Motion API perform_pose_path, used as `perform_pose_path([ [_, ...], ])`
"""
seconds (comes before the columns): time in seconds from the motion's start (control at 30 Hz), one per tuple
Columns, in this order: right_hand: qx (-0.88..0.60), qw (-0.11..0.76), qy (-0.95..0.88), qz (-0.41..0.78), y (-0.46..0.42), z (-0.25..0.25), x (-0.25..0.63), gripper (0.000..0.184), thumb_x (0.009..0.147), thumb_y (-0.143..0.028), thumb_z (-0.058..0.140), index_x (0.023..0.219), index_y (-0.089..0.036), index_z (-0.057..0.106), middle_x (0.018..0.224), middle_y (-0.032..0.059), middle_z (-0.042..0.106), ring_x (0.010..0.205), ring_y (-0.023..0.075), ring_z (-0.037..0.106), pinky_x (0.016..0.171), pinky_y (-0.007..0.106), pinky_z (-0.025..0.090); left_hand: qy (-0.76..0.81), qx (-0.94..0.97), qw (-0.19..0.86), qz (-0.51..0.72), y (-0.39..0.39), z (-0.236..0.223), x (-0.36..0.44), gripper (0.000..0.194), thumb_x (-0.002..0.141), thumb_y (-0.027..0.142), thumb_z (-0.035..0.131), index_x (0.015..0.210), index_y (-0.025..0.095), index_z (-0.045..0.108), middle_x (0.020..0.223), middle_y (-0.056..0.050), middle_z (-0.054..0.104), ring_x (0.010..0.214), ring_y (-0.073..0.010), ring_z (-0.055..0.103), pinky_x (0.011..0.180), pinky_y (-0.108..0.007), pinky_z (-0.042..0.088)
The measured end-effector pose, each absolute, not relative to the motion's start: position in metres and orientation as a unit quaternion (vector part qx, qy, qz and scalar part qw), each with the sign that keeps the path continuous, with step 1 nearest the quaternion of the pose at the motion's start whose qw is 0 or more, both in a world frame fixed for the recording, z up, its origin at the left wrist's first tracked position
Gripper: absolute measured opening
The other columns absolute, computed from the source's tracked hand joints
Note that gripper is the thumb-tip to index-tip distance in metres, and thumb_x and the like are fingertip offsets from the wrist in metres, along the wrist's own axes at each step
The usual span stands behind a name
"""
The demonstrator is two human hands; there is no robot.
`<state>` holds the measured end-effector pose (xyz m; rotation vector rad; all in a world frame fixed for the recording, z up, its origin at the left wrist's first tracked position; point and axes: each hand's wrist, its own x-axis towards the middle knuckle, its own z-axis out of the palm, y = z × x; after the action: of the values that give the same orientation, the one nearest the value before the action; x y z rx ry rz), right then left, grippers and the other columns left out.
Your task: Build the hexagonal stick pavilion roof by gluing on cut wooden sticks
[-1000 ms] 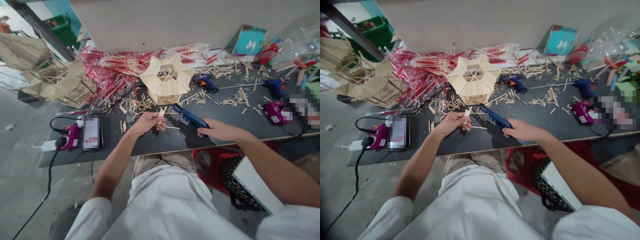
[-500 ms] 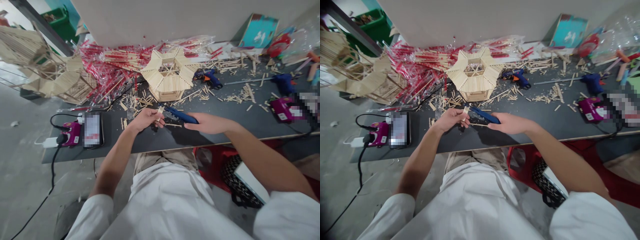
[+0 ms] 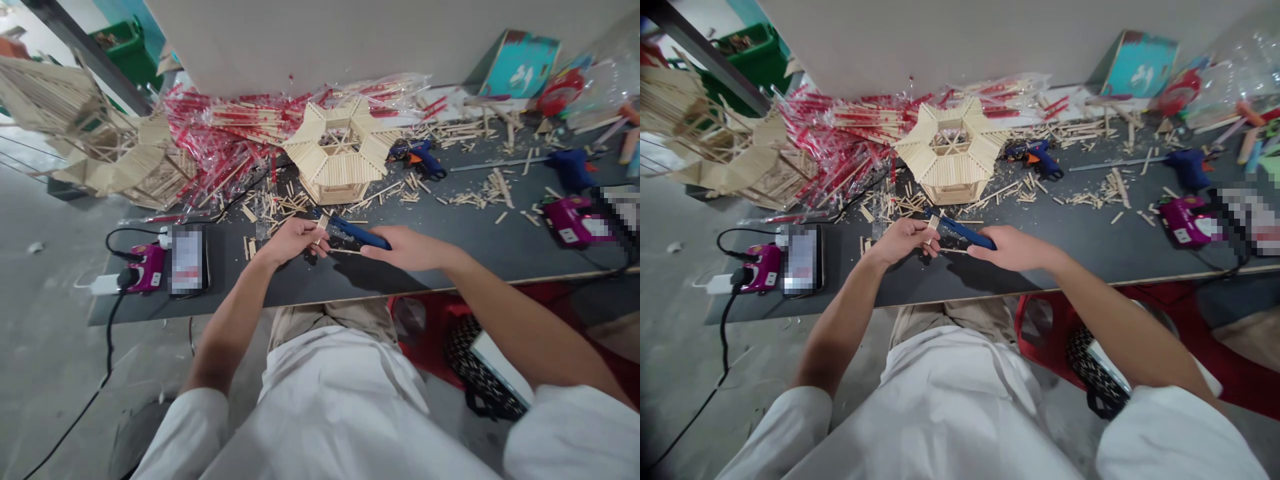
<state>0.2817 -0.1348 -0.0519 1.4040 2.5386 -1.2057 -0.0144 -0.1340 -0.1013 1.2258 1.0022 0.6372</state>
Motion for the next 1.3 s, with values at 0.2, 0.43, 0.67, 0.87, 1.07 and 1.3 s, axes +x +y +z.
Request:
perform_pose_path([
  [0.2, 0.427, -0.001, 0.842, -0.329, -0.133, -0.060, 0.280, 0.055, 0.102, -0.074, 0.040, 0.091, -0.021, 0.055, 0.092, 0.0115, 0.070, 0.078, 0.0242, 0.062, 0.070, 0.033, 0.038, 0.446, 0.539, 0.657, 0.282, -0.136, -0.100, -0.013, 0.039, 0.091, 0.049, 0.081, 0.093, 0.011, 0.074, 0.081, -0.010, 0.081, 0.067, -0.0170, 0.078, 0.061, -0.023, 0.053],
  [0.43, 0.419, 0.021, 0.867, -0.270, -0.133, -0.066, 0.279, 0.051, 0.109, -0.064, 0.035, 0.099, -0.020, 0.057, 0.100, 0.0161, 0.073, 0.085, 0.0282, 0.065, 0.073, 0.035, 0.038, 0.446, 0.537, 0.657, 0.284, -0.136, -0.101, -0.014, 0.039, 0.092, 0.050, 0.080, 0.091, 0.011, 0.074, 0.082, -0.011, 0.081, 0.067, -0.0172, 0.078, 0.061, -0.023, 0.053],
  [0.67, 0.428, 0.049, 0.880, -0.202, -0.138, -0.073, 0.278, 0.055, 0.112, -0.062, 0.029, 0.107, -0.017, 0.062, 0.103, 0.0177, 0.075, 0.090, 0.0320, 0.069, 0.072, 0.036, 0.035, 0.447, 0.539, 0.655, 0.284, -0.137, -0.103, -0.014, 0.038, 0.093, 0.050, 0.080, 0.091, 0.012, 0.074, 0.082, -0.011, 0.081, 0.067, -0.0177, 0.079, 0.061, -0.024, 0.055],
  [0.87, 0.452, 0.051, 0.877, -0.156, -0.141, -0.083, 0.277, 0.056, 0.113, -0.060, 0.028, 0.106, -0.017, 0.062, 0.095, 0.0170, 0.075, 0.084, 0.0309, 0.069, 0.071, 0.036, 0.034, 0.444, 0.539, 0.654, 0.290, -0.137, -0.100, -0.015, 0.041, 0.091, 0.052, 0.082, 0.092, 0.011, 0.074, 0.082, -0.012, 0.081, 0.068, -0.0179, 0.079, 0.063, -0.024, 0.056],
  [1.07, 0.476, 0.068, 0.875, -0.049, -0.142, -0.086, 0.291, 0.059, 0.114, -0.059, 0.026, 0.105, -0.014, 0.064, 0.093, 0.0190, 0.075, 0.088, 0.0351, 0.070, 0.079, 0.039, 0.038, 0.435, 0.539, 0.652, 0.308, -0.136, -0.098, -0.024, 0.045, 0.089, 0.055, 0.083, 0.094, 0.011, 0.075, 0.083, -0.011, 0.081, 0.070, -0.0178, 0.079, 0.066, -0.025, 0.058],
  [1.3, 0.529, 0.044, 0.847, 0.030, -0.169, -0.088, 0.334, 0.057, 0.111, -0.058, 0.035, 0.109, -0.011, 0.067, 0.101, 0.0223, 0.075, 0.095, 0.0372, 0.069, 0.090, 0.044, 0.044, 0.448, 0.537, 0.592, 0.401, -0.130, -0.100, -0.030, 0.047, 0.092, 0.059, 0.079, 0.099, 0.013, 0.073, 0.088, -0.010, 0.081, 0.074, -0.0175, 0.079, 0.071, -0.027, 0.061],
])
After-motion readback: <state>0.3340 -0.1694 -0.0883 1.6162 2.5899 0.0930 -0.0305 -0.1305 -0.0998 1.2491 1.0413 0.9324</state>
